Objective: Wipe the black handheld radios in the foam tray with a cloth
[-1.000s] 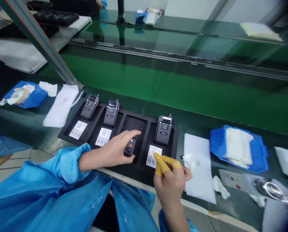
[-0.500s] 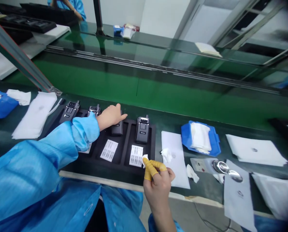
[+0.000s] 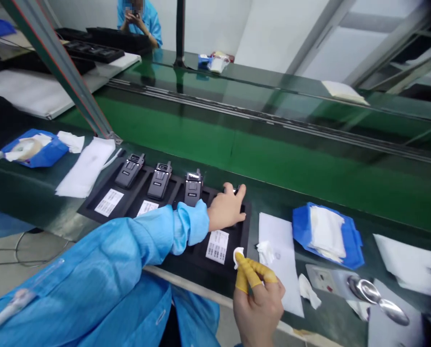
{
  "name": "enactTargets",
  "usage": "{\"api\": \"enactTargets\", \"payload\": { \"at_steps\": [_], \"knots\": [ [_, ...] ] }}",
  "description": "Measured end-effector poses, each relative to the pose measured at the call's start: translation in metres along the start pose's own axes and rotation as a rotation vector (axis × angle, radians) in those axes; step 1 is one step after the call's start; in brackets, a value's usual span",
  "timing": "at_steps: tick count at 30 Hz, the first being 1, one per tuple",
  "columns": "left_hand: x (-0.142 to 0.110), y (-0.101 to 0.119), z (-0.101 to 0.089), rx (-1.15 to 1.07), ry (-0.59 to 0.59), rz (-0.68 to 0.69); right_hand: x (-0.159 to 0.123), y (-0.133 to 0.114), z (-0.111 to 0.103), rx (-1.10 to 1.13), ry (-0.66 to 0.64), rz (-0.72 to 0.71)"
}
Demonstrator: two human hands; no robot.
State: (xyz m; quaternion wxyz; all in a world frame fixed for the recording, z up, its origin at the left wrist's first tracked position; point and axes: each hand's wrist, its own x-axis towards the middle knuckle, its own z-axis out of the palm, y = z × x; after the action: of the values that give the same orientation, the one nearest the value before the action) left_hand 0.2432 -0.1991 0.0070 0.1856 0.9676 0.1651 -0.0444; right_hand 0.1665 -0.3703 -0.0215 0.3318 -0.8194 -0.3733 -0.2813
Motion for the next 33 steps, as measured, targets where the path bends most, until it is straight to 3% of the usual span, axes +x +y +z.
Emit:
{"api": "enactTargets", "payload": {
  "at_steps": [4,8,11,14,18,27,33],
  "knots": [
    [-0.012,-0.017,-0.020,-0.159,-0.065,0.065,0.002,0.002,-0.006,0.015,0.025,-0.014],
    [-0.051,-0.040,-0.047,-0.524,-0.062,0.158,0.014,0.001,-0.011,-0.064,0.071,-0.020],
    [-0.084,-0.059,-0.054,-0.772,-0.093,0.179,0.026,-0.005,-0.010,-0.026,0.058,0.005],
    [-0.111,-0.076,-0.051,-0.825,-0.171,0.160,0.039,-0.017,-0.003,0.082,0.024,0.021],
    [-0.131,-0.088,-0.039,-0.790,-0.150,0.213,0.050,-0.031,0.006,0.174,-0.025,-0.018],
    [-0.135,-0.091,-0.025,-0.848,-0.110,0.368,0.054,-0.056,0.019,0.157,-0.155,-0.193],
    [-0.134,-0.092,-0.026,-0.842,-0.107,0.323,0.052,-0.053,0.017,0.030,-0.148,-0.217]
  ]
}}
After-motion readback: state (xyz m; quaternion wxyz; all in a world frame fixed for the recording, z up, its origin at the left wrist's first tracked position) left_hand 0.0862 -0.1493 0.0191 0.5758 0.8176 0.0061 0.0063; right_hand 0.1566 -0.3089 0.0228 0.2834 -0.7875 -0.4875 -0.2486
